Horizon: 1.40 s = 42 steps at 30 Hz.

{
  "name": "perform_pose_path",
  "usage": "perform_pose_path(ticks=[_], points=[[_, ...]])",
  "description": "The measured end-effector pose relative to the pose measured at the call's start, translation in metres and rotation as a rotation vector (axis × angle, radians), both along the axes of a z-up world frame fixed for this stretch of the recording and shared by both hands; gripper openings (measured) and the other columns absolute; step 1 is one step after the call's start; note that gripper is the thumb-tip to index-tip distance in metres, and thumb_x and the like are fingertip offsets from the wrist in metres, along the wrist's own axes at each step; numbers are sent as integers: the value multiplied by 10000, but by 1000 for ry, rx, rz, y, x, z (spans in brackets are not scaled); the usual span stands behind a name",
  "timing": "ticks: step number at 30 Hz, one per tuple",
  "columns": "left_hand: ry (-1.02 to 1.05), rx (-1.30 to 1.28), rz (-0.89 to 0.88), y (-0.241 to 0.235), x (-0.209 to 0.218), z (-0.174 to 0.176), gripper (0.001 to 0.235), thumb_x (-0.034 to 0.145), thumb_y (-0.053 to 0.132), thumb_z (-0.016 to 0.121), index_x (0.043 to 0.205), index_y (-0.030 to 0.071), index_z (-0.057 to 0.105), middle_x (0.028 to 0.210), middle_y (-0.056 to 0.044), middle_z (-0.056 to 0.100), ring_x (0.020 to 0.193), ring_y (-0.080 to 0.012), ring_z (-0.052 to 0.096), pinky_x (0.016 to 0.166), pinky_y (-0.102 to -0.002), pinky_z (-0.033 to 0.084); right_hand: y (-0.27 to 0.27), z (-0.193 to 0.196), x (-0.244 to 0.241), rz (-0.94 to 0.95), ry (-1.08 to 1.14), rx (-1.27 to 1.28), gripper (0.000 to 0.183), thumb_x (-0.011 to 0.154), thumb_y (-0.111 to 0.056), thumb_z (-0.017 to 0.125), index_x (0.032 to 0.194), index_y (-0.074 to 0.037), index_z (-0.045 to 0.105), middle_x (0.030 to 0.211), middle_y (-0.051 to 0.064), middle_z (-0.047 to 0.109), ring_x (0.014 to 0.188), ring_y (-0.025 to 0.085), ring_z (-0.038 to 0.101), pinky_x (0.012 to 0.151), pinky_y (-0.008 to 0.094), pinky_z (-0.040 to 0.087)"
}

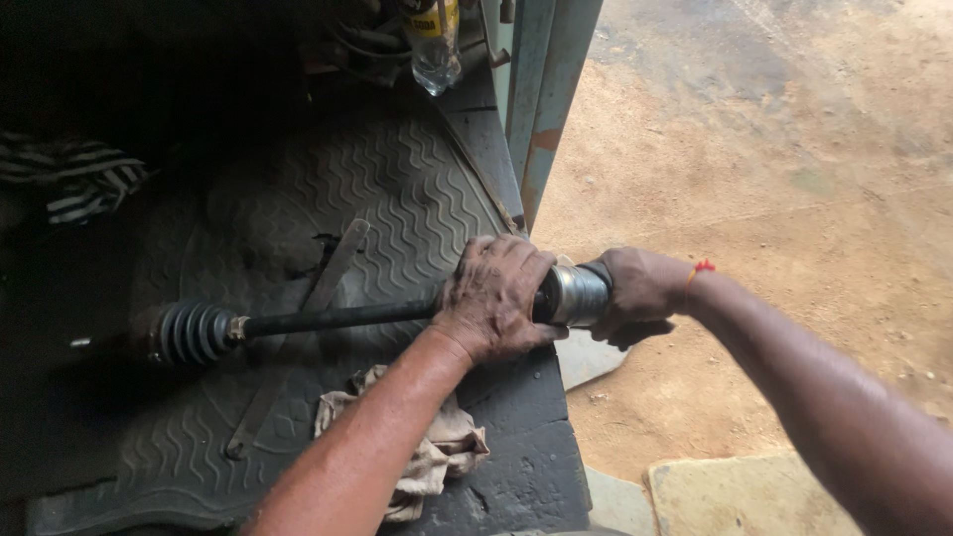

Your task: The person cleans a metal car axle shaft using a rag. They wipe the shaft and its joints repeatedly, rotating the part to clean different sections. The person also wipes their hands on the rag during the process.

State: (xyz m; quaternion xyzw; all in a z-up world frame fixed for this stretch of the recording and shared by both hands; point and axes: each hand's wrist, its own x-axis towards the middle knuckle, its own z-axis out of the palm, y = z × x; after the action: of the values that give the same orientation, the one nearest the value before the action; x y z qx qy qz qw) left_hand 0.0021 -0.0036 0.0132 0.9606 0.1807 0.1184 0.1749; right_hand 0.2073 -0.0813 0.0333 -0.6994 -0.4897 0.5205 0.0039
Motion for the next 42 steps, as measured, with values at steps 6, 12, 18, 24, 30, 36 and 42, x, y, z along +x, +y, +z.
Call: perform_pose_path(ticks=[6, 12, 18, 24, 30, 36, 42], points=[[-62, -2, 6, -7, -4, -3, 800, 592, 492, 914, 1224, 121, 590, 1161, -94, 612, 1207, -281, 563, 1076, -478, 353, 12, -25, 26, 122, 86, -240, 304, 730, -28, 818, 1023, -40, 737, 749, 111, 788, 584, 175, 747, 554, 311, 628], [-80, 39, 23, -12, -5, -5, 833, 582, 462, 924, 1255, 124, 570, 1178, -104, 608, 1205, -293, 560, 1046, -470, 370, -15, -27, 45, 165, -309, -284, 312, 803, 20, 707, 1094, -92, 721, 758, 81, 717, 561, 153, 623, 494, 301, 529], [-44, 43, 43, -12, -2, -5, 823, 581, 475, 925, 1243, 142, 569, 1164, -116, 605, 1176, -295, 569, 1059, -479, 384, -61, 4, 42, -494, -142, 57, 345, 856, -124, 741, 1191, -92, 668, 831, 105, 706, 663, 193, 632, 577, 361, 519], [6, 6, 28, -12, -7, -2, 871, 601, 629, 892, 1242, 136, 567, 1196, -117, 612, 1182, -303, 571, 1042, -486, 385, -72, 4, 14, -432, -142, 830, 516, 820, -271, 743, 1284, -72, 635, 1144, 133, 670, 1002, 222, 667, 840, 351, 568], [-130, 279, 116, 4, -45, -17, 992, 596, 778, 752, 1245, 46, 584, 1230, -192, 640, 1069, -333, 623, 852, -514, 461, -67, -17, -89, -53, -473, 1293, 540, 910, -277, 687, 1406, -82, 600, 1404, 205, 570, 1323, 414, 511, 1096, 485, 406], [-118, 177, 125, -5, -62, -31, 559, 763, 666, 735, 950, 147, 646, 860, -55, 673, 790, -269, 685, 706, -429, 480, -56, -11, -86, -30, -479, 1254, 441, 908, -214, 663, 1330, -91, 642, 1301, 169, 606, 1212, 382, 549, 1027, 479, 436], [118, 203, 114, -5, -58, -33, 520, 938, 661, 638, 887, 144, 619, 737, -22, 625, 613, -175, 625, 590, -370, 451, -17, -10, -53, -407, -127, 804, 296, 1009, -288, 559, 1126, -56, 701, 1023, 127, 701, 966, 292, 693, 878, 399, 534]])
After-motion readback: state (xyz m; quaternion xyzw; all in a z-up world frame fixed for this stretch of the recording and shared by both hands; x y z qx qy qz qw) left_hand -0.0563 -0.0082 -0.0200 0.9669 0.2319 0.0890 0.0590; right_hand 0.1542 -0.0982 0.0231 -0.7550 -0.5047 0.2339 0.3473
